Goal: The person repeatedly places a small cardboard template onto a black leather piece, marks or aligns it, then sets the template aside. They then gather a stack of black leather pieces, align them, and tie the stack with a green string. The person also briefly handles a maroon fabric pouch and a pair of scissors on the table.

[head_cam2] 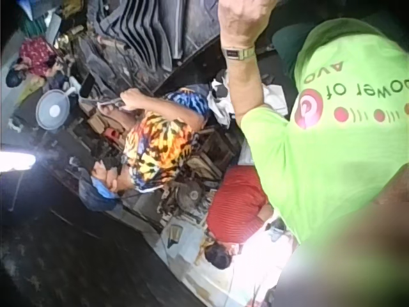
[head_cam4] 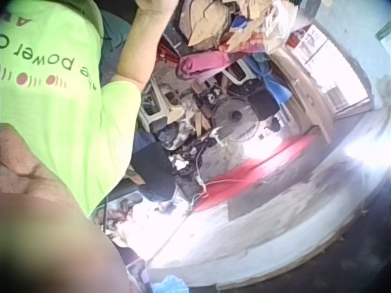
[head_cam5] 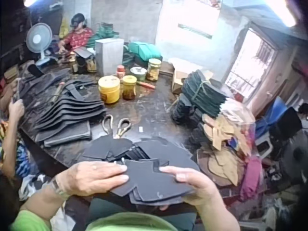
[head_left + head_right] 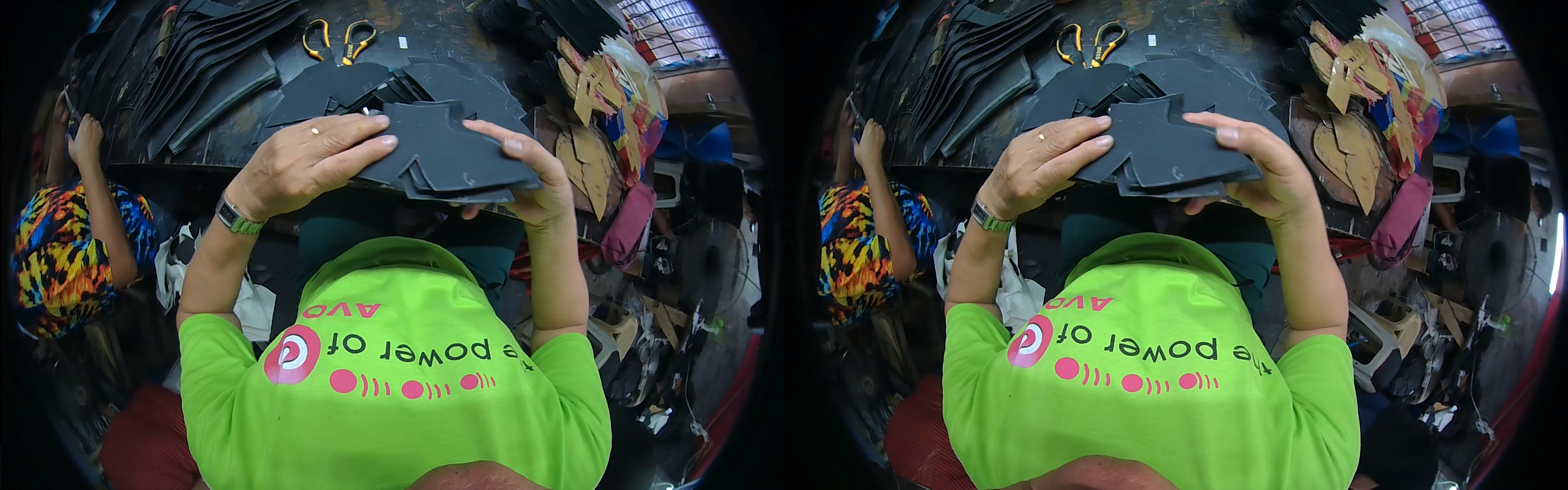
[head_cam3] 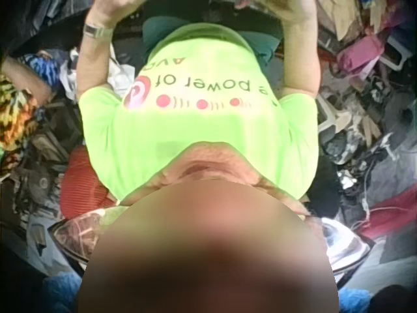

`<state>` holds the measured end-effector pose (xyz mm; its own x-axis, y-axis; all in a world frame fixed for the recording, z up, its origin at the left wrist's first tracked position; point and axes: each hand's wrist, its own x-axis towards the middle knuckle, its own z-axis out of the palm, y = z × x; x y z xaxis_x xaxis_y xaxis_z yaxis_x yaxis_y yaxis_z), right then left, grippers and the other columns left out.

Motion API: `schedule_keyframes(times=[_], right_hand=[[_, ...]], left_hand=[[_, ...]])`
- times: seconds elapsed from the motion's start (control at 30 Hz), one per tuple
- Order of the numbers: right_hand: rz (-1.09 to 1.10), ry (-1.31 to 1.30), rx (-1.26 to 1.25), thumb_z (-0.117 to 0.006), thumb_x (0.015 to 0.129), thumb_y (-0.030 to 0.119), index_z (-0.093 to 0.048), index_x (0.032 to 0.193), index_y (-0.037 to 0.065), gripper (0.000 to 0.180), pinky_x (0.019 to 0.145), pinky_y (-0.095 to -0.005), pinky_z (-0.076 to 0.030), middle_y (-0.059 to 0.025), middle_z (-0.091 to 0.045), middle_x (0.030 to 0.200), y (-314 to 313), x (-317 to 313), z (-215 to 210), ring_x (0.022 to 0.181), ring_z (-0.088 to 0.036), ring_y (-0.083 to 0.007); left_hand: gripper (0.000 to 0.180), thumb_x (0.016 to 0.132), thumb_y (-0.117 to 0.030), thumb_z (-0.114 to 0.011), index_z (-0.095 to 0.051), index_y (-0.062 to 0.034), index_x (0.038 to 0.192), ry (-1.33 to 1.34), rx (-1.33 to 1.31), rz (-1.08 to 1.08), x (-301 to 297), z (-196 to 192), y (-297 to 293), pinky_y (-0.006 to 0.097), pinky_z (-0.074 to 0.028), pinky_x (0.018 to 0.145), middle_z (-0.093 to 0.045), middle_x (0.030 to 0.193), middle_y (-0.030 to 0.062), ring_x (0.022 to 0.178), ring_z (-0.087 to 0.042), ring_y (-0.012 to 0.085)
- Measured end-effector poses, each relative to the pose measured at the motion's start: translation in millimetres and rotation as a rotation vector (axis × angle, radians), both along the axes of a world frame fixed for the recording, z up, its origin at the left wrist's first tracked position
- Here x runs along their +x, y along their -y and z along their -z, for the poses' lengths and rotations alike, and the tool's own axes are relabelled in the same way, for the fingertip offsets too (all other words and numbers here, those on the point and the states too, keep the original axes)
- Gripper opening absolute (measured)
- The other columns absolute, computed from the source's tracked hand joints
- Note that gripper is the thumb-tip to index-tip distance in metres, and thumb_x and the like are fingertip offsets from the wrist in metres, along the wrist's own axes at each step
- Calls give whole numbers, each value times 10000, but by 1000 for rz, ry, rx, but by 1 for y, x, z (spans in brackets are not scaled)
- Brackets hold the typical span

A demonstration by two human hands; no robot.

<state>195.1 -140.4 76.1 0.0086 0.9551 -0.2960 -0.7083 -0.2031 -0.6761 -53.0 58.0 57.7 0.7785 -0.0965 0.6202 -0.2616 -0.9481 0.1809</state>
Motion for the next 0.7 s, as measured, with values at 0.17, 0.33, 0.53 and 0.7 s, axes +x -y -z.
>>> schedule_keyframes(times=[0.17, 0.33, 0.53, 0.7], right_hand=[[149, 354, -31, -622, 862, 2, -608, 1319, -73, 463, 813, -307, -607, -140, -692, 1122, 20, 30, -19, 907, -717, -167], [356, 780, 16, -609, 904, -32, -610, 1327, -62, 424, 873, -226, -538, -86, -669, 1178, 6, 46, -3, 992, -660, -102], [438, 1625, -111, -794, 861, 230, -587, 1373, -9, 602, 1018, -364, -484, -215, -645, 1307, 9, 34, 32, 1157, -645, -274], [290, 1114, -344, -856, 771, 482, -396, 1525, -47, 1029, 1120, -388, -414, -291, -525, 1446, 16, 41, 39, 1334, -543, -339]], left_hand=[[439, 867, -86, -666, -668, -89, 1306, 32, 79, 68, 48, -9, -7, 383, -596, 934, -684, 1284, 125, 1090, -705, 292], [606, 817, -482, -778, -666, -147, 1309, -126, 75, 31, 95, -4, -24, 494, -399, 1154, -581, 1445, 117, 1355, -526, 323], [760, 829, -534, -794, -557, -137, 1433, -341, -360, -87, 125, 26, -30, 454, -452, 1115, -564, 1446, 190, 1337, -536, 391], [923, 734, -565, -868, -517, -119, 1463, -519, -388, -117, 119, 32, -27, 456, -471, 1088, -559, 1407, 201, 1291, -566, 396]])
